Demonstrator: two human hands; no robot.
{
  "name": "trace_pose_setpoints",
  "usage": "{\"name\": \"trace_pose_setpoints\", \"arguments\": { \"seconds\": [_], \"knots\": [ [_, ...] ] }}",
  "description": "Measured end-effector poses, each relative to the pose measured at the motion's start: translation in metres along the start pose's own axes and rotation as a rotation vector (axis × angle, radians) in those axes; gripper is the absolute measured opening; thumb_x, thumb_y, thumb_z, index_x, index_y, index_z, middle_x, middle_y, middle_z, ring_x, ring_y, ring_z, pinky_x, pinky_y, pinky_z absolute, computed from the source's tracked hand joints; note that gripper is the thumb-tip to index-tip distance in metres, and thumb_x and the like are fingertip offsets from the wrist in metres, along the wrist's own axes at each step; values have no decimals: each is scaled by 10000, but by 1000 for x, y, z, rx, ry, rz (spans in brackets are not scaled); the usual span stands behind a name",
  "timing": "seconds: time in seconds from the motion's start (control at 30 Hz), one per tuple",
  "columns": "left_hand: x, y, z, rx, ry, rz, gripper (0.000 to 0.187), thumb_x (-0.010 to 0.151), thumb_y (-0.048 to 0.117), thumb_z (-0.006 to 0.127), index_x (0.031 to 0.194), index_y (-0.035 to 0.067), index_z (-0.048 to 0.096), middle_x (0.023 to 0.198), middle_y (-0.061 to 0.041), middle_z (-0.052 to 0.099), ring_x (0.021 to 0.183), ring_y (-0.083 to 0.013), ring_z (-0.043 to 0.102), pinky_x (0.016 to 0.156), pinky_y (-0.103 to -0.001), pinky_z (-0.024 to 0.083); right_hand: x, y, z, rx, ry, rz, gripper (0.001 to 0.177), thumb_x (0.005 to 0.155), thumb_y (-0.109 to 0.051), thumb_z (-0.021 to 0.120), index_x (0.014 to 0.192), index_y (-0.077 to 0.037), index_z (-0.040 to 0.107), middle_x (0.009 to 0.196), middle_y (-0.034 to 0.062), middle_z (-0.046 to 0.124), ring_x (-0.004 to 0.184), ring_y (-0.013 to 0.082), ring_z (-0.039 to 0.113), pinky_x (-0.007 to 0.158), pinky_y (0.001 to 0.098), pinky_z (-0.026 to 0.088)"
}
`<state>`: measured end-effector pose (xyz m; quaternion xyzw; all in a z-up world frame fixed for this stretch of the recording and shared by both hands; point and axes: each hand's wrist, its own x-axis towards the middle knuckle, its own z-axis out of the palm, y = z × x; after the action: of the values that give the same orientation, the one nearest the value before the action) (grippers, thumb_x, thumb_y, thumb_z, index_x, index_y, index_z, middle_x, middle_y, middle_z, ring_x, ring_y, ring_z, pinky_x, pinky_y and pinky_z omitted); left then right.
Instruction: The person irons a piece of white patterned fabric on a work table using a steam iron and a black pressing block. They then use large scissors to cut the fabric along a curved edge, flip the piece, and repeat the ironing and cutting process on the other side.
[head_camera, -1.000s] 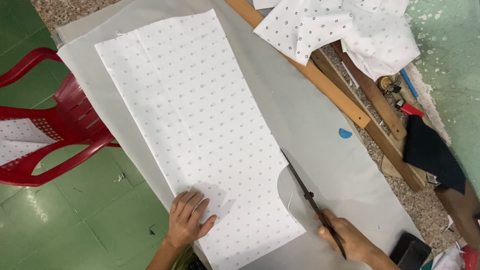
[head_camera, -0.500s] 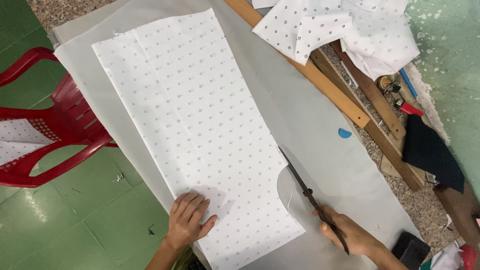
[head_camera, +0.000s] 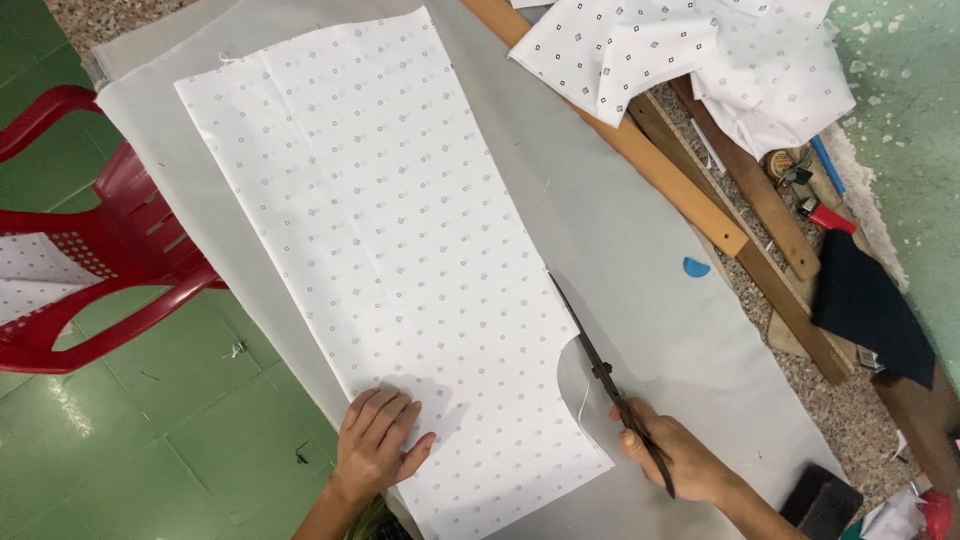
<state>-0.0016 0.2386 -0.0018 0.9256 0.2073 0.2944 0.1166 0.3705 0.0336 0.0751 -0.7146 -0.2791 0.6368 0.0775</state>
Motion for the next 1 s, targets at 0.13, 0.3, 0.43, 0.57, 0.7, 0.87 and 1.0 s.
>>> {"name": "trace_pose_setpoints", "arguments": {
  "seconds": [0.13, 0.3, 0.43, 0.57, 0.7, 0.87, 1.0],
  "knots": [
    [-1, 0, 1, 3, 14, -4, 353, 975, 412, 618, 1014, 70, 698, 992, -96, 696, 945, -270, 677, 861, -425, 550, 3, 3, 4, 21, 12, -13, 579, 885, -630, 428, 1202, -173, 589, 619, -35, 473, 510, 128, 457, 520, 284, 468],
    [-1, 0, 2, 4, 14, -1, 355, 968, 409, 633, 1037, 66, 695, 1007, -100, 701, 951, -273, 680, 874, -432, 544, -2, -2, -3, 165, -63, 67, 715, 817, -670, 456, 1280, -146, 605, 594, -2, 416, 512, 147, 459, 499, 299, 470],
    [1, 1, 0, -8, 8, -8, 354, 971, 407, 640, 1041, 65, 695, 1008, -96, 703, 955, -269, 679, 879, -427, 546, 0, -13, -7, 49, -71, 35, 657, 862, -659, 395, 1283, -179, 551, 665, -30, 436, 567, 132, 473, 570, 285, 480],
    [2, 0, -1, -9, 3, -5, 347, 974, 399, 631, 1030, 62, 693, 1002, -98, 700, 957, -269, 679, 879, -433, 553, 8, -25, -6, 13, -35, -15, 613, 889, -637, 389, 1260, -178, 551, 636, -36, 458, 509, 126, 458, 535, 286, 479],
    [0, 0, 0, -11, 11, -3, 350, 974, 402, 629, 1021, 62, 700, 995, -99, 707, 949, -266, 681, 882, -434, 544, 11, -40, -5, -47, -19, 29, 691, 842, -690, 334, 1282, -198, 537, 645, -22, 511, 521, 126, 496, 557, 287, 495],
    [2, -1, -2, -12, 16, 2, 340, 980, 392, 618, 1030, 63, 687, 994, -95, 697, 944, -266, 676, 883, -426, 545, 16, -37, -2, -20, 3, -5, 585, 897, -635, 374, 1230, -191, 559, 637, -32, 471, 506, 132, 458, 538, 291, 467],
    [3, 0, -2, -22, 18, -3, 339, 979, 386, 620, 1023, 59, 693, 980, -96, 700, 940, -265, 677, 891, -430, 545, 16, -45, 0, -37, 29, 61, 595, 885, -633, 378, 1198, -165, 570, 732, -8, 607, 522, 138, 540, 550, 283, 524]
  ]
}}
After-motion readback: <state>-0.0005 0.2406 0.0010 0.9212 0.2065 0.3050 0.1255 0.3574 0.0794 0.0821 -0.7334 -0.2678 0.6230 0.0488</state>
